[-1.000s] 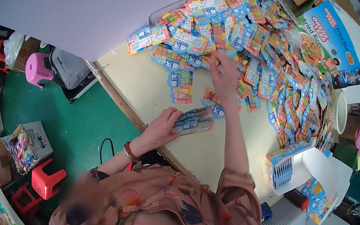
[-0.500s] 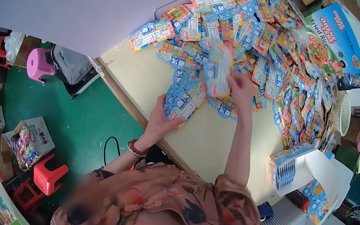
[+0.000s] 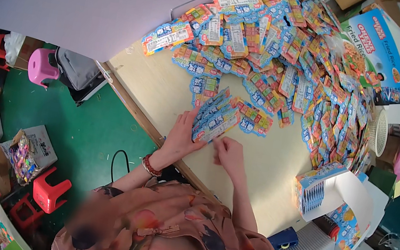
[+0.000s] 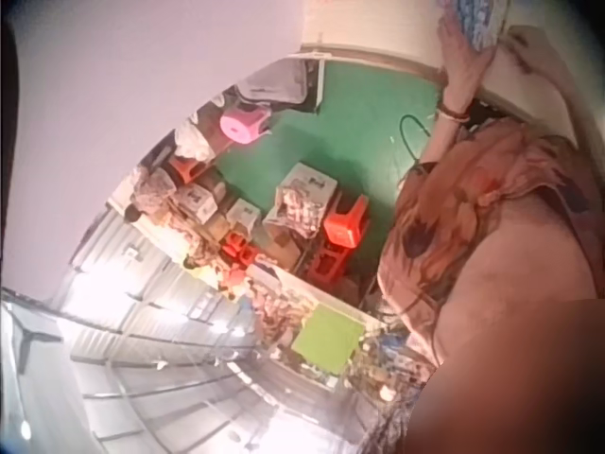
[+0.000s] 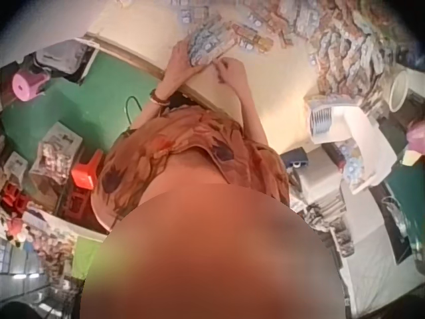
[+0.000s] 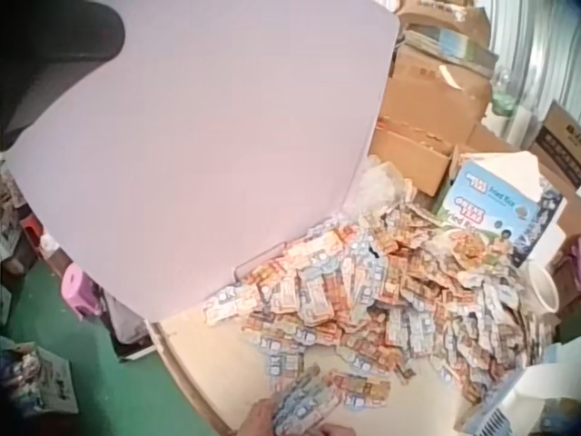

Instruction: Sorting small colorful product packets from a large pile and packing them into display boxes.

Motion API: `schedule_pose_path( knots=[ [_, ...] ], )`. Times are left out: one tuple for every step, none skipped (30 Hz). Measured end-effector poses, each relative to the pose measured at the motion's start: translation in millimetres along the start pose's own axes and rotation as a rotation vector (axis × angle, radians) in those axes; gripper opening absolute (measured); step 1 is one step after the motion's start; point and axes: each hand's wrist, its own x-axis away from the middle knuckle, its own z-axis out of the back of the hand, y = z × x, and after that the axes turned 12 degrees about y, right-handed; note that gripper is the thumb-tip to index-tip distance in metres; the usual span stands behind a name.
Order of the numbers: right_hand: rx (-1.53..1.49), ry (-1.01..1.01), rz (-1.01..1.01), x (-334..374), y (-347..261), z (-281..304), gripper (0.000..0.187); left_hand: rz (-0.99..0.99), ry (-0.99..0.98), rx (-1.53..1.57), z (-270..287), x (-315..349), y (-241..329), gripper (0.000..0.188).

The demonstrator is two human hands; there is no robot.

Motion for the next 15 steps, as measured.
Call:
schedule_pose_path(
  knots=[
    [0.270, -0.095, 0.071, -3, -14, 9, 0.023, 0.007, 0.014, -0.008, 2, 1, 0, 0.096],
    [0.540, -0.189, 0.148, -10, -25, 14, 0.022, 0.030, 0.012, -0.009, 5, 1, 0, 0.094],
    [0.487, -0.028, 0.375, -22, -33, 16, 0.020, 0.049, 0.003, -0.005, 5, 2, 1, 0.092],
    [0.430, 0.149, 0.595, -36, -46, 18, 0.019, 0.045, 0.006, 0.000, 3, 2, 3, 0.092],
    [0.340, 0.214, 0.668, -48, -70, 10, 0.019, 0.054, -0.005, -0.002, 3, 1, 5, 0.092],
    [0.244, 0.274, 0.740, -62, -99, -7, 0.020, 0.064, -0.012, -0.008, 4, 1, 6, 0.092],
    [0.179, 0.259, 0.801, -76, -125, -24, 0.023, 0.055, -0.009, -0.005, 2, 1, 7, 0.092],
    [0.209, 0.229, 0.876, -100, -140, -50, 0.026, 0.047, 0.010, -0.010, 2, 3, 5, 0.092],
    [0.247, 0.211, 0.950, -126, -150, -73, 0.031, 0.031, 0.022, -0.007, -1, 3, 4, 0.091],
    [0.327, 0.237, 1.121, -150, -157, -95, 0.039, 0.014, 0.025, -0.008, -4, 2, 5, 0.091],
    [0.408, 0.262, 1.291, -168, -160, -116, 0.047, 0.027, 0.019, -0.013, -6, 2, 5, 0.091],
    [0.532, 0.250, 1.187, -178, -163, -138, 0.056, 0.041, 0.013, -0.019, -7, 1, 6, 0.091],
    [0.648, 0.236, 1.077, -182, -168, -156, 0.066, 0.048, 0.002, -0.032, -7, 1, 7, 0.092],
    [0.636, 0.240, 1.083, -179, -176, -167, 0.066, 0.041, 0.006, -0.043, -4, 2, 7, 0.092],
    [0.808, 0.203, 1.066, -178, -181, -174, 0.071, 0.040, 0.008, -0.036, -3, 2, 7, 0.092]
  ],
)
